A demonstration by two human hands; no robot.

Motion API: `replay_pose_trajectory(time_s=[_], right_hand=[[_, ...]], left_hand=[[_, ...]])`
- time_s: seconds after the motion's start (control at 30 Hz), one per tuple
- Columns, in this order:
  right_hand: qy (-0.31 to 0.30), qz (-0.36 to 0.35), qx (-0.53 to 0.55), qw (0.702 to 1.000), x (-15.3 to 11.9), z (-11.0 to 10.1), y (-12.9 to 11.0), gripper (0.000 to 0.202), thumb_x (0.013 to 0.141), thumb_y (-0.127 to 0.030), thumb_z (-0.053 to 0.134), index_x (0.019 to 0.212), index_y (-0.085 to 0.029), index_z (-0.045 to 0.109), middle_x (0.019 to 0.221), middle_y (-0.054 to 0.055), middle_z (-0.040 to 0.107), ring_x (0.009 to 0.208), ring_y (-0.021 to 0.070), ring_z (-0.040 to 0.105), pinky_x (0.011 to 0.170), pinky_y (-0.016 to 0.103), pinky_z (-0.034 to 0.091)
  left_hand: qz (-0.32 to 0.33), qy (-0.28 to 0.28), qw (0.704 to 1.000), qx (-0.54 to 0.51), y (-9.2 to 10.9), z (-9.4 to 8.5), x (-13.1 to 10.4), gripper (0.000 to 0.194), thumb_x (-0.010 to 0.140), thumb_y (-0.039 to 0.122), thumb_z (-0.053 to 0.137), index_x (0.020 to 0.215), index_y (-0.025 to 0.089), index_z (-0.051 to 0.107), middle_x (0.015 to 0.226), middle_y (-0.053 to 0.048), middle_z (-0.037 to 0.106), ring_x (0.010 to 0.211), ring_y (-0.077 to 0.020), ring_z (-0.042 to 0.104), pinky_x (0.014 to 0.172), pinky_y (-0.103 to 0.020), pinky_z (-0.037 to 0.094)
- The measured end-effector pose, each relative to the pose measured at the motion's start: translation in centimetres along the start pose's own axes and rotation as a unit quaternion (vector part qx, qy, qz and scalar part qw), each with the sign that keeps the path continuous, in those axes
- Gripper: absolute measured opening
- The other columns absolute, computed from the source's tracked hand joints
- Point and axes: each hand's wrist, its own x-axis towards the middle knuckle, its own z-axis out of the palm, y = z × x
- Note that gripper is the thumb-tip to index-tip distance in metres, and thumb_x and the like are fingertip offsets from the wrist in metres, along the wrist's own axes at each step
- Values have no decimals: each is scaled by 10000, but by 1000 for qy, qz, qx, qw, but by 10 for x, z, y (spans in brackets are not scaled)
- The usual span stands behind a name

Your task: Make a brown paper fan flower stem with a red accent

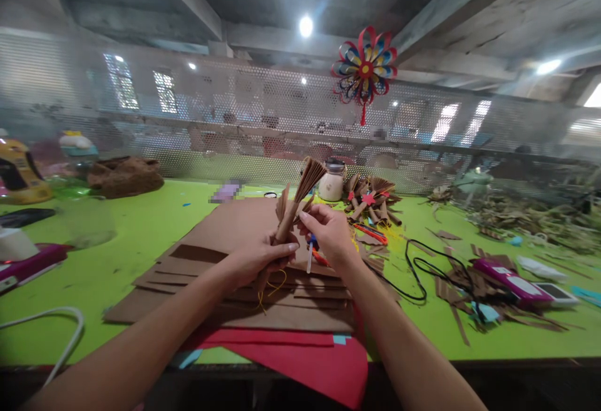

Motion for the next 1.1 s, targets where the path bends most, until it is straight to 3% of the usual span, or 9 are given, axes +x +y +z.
replay_pose_trajectory(time_s=[0.57, 0.8, 1.1], right_hand=[[14, 57, 130, 990, -1, 8, 7, 216, 649, -352, 692, 652, -161, 590, 584, -4, 604, 536, 116, 556, 507, 246, 462], [24, 90, 176, 980, -1, 12, 7, 218, 611, -324, 723, 640, -152, 592, 579, 0, 611, 518, 105, 549, 490, 233, 459], [25, 69, 173, 982, -3, 12, 10, 204, 627, -308, 718, 651, -144, 600, 590, -2, 626, 531, 101, 568, 513, 225, 470]], left_hand=[[10, 23, 999, 21, 0, 2, 2, 296, 713, 415, 604, 795, 137, 546, 598, 15, 501, 483, -50, 406, 433, -177, 247], [7, 34, 999, 42, 1, 3, 2, 328, 715, 452, 582, 709, 127, 538, 569, 11, 497, 471, -54, 402, 429, -186, 254], [8, 37, 999, 24, -1, 3, 2, 325, 716, 446, 579, 710, 124, 538, 589, 16, 505, 486, -50, 408, 454, -183, 277]])
